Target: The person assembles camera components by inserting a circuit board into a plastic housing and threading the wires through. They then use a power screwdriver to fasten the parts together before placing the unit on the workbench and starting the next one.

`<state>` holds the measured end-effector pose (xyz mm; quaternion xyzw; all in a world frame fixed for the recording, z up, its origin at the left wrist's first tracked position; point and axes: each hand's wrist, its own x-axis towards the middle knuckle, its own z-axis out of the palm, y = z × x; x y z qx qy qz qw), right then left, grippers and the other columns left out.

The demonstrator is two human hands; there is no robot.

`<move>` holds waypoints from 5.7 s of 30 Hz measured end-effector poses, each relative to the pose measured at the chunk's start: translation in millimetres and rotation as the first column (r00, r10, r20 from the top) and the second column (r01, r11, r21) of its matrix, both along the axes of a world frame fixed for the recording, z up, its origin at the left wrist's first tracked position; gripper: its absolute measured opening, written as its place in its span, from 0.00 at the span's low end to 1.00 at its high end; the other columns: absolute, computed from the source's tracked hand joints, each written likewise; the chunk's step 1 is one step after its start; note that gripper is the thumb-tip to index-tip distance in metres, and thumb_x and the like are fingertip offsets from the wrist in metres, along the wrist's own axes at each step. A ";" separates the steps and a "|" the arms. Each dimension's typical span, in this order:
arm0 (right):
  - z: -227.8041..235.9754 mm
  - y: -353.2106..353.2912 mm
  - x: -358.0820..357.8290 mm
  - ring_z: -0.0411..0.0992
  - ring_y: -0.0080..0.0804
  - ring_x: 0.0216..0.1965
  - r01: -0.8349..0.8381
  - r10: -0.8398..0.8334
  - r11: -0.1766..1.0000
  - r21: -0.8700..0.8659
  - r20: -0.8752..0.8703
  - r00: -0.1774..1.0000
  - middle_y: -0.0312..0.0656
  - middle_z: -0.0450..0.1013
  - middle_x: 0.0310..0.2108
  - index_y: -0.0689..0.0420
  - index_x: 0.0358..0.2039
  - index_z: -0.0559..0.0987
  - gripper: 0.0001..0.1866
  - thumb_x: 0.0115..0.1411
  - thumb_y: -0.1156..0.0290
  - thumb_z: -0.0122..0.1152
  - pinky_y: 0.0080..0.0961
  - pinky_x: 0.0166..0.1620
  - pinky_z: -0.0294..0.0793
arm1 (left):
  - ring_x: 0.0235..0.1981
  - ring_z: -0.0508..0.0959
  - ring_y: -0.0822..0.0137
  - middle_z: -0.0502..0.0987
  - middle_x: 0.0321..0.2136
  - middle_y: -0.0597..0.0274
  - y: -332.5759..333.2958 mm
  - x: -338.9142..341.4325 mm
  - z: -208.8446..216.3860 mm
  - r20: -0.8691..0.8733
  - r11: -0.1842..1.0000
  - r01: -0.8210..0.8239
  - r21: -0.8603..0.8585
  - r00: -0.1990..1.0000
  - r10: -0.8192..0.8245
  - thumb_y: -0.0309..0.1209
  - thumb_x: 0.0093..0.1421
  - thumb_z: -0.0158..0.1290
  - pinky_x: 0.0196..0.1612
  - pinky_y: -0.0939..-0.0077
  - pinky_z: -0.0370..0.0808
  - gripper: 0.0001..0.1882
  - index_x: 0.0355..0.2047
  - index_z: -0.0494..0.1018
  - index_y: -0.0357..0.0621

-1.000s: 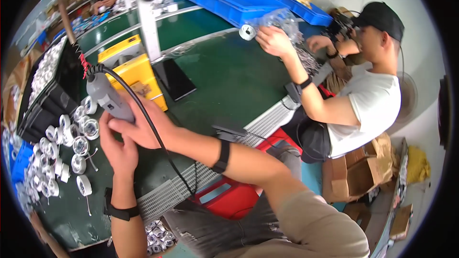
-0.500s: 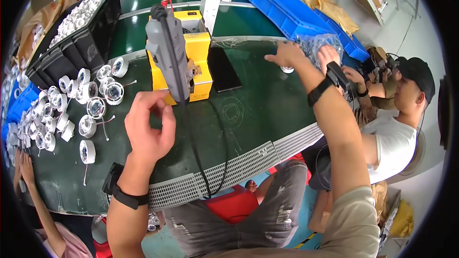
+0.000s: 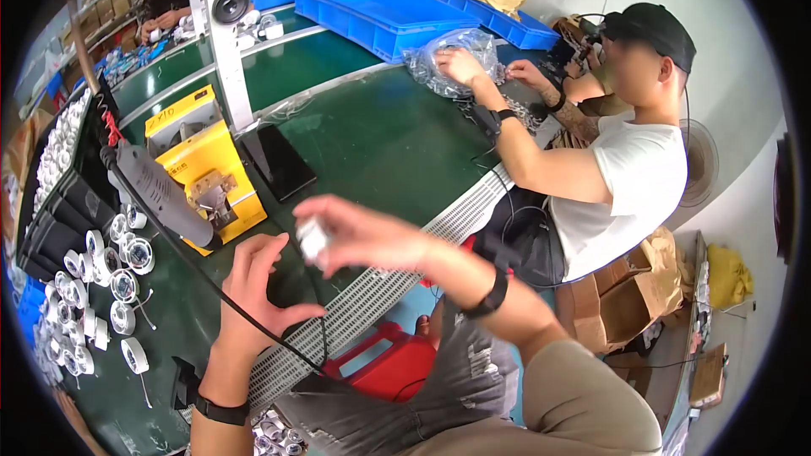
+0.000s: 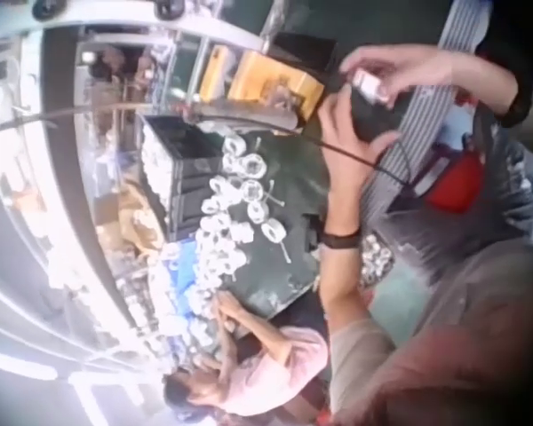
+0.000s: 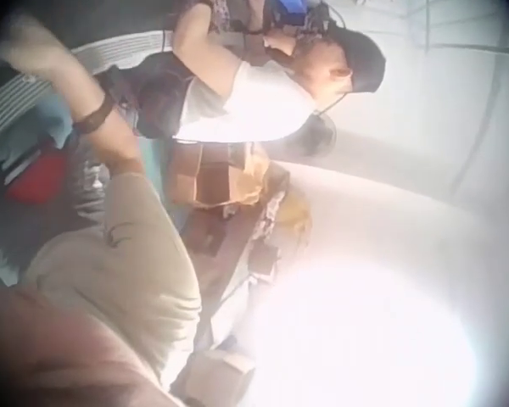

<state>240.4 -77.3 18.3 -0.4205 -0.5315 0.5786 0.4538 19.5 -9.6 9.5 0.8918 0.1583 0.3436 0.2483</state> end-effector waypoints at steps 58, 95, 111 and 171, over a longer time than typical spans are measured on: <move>-1.4 -46.6 -83.3 0.75 0.23 0.31 0.557 -0.553 0.779 0.287 -0.103 0.827 0.41 0.75 0.34 0.66 0.40 0.78 0.08 0.60 0.80 0.58 0.16 0.32 0.76 | 0.54 0.70 0.64 0.68 0.55 0.55 3.2 -1.0 -9.3 0.697 0.024 0.717 -0.697 0.685 -0.214 0.26 0.63 0.49 0.59 0.67 0.66 0.24 0.59 0.62 0.35; 28.0 77.0 -116.7 0.72 0.37 0.49 0.229 -0.544 0.724 0.651 0.333 0.770 0.50 0.71 0.49 0.63 0.58 0.62 0.40 0.48 0.70 0.72 0.33 0.51 0.73 | 0.37 0.76 0.72 0.75 0.36 0.62 10.0 9.0 -25.4 0.367 0.326 0.300 -0.896 0.915 0.168 0.23 0.64 0.44 0.39 0.72 0.78 0.15 0.51 0.67 0.37; 49.8 139.1 -137.7 0.62 0.27 0.12 0.633 -0.551 0.474 0.613 -0.354 0.756 0.39 0.62 0.14 0.62 0.56 0.55 0.23 0.66 0.67 0.48 0.24 0.16 0.63 | 0.39 0.78 0.64 0.74 0.43 0.56 18.8 6.2 -22.9 0.216 0.081 0.200 -0.976 0.895 0.391 0.25 0.67 0.39 0.45 0.68 0.80 0.16 0.54 0.64 0.37; 18.6 91.6 -130.4 0.62 0.24 0.13 0.492 -0.479 0.707 0.507 -0.169 0.862 0.39 0.64 0.17 0.63 0.54 0.59 0.24 0.63 0.63 0.50 0.21 0.18 0.64 | 0.34 0.79 0.65 0.73 0.40 0.52 20.5 5.2 -19.0 0.156 0.172 0.079 -0.982 0.850 0.503 0.25 0.66 0.41 0.37 0.72 0.81 0.13 0.50 0.64 0.34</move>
